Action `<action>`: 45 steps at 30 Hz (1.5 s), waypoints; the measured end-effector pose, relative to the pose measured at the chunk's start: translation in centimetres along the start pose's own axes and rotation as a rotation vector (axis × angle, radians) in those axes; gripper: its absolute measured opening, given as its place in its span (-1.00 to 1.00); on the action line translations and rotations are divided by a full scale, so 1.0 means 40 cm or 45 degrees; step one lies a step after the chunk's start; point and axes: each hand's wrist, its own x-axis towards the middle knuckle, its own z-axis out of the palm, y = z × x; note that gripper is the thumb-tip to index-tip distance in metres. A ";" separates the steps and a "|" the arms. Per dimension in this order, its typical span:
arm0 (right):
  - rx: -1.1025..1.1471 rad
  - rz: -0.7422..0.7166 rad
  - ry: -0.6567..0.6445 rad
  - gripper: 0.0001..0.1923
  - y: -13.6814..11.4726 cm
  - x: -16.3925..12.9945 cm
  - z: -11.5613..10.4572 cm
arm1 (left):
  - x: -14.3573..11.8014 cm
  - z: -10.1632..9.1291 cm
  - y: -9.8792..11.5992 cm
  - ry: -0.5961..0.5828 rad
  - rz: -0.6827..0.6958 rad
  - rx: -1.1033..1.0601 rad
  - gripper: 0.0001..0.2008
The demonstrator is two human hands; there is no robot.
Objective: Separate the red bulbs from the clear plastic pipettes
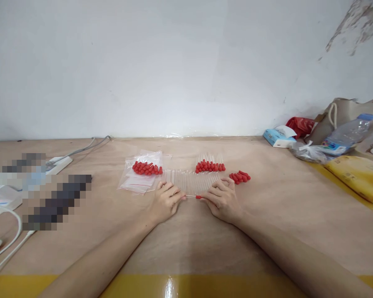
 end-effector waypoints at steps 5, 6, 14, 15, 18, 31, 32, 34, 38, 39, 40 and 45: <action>-0.024 0.150 0.113 -0.87 0.057 -0.024 -0.016 | -0.042 -0.010 -0.062 0.111 -0.154 0.006 -0.87; -0.012 0.221 0.169 -0.88 0.071 -0.029 -0.018 | -0.051 -0.009 -0.076 0.152 -0.218 -0.012 -0.87; 0.304 0.564 0.442 -0.72 0.138 -0.014 -0.021 | -0.023 0.038 -0.084 0.217 -0.367 -0.154 -0.63; 0.282 0.632 0.449 -0.71 0.153 -0.013 -0.028 | -0.016 0.041 -0.081 0.225 -0.372 -0.146 -0.64; 0.202 0.824 0.443 -0.69 0.206 -0.017 -0.056 | -0.007 0.047 -0.079 0.216 -0.369 -0.119 -0.70; -0.441 0.438 -0.080 -0.82 0.184 -0.028 -0.050 | -0.003 0.036 -0.065 0.039 -0.244 -0.160 -0.75; -0.454 0.445 -0.104 -0.83 0.184 -0.029 -0.049 | -0.002 0.034 -0.065 0.025 -0.245 -0.161 -0.74; -0.455 0.474 -0.146 -0.84 0.185 -0.030 -0.048 | -0.002 0.030 -0.066 0.008 -0.248 -0.153 -0.72; -0.406 0.544 -0.204 -0.82 0.179 -0.032 -0.051 | -0.003 0.025 -0.068 0.015 -0.245 -0.103 -0.69; -0.388 0.569 -0.210 -0.81 0.177 -0.029 -0.054 | -0.003 0.024 -0.069 0.017 -0.248 -0.097 -0.69; -0.370 0.604 -0.211 -0.79 0.176 -0.025 -0.057 | -0.003 0.024 -0.069 0.017 -0.253 -0.095 -0.69; -0.316 0.936 -0.306 -0.76 0.193 0.044 -0.075 | -0.002 0.023 -0.067 0.012 -0.263 -0.099 -0.69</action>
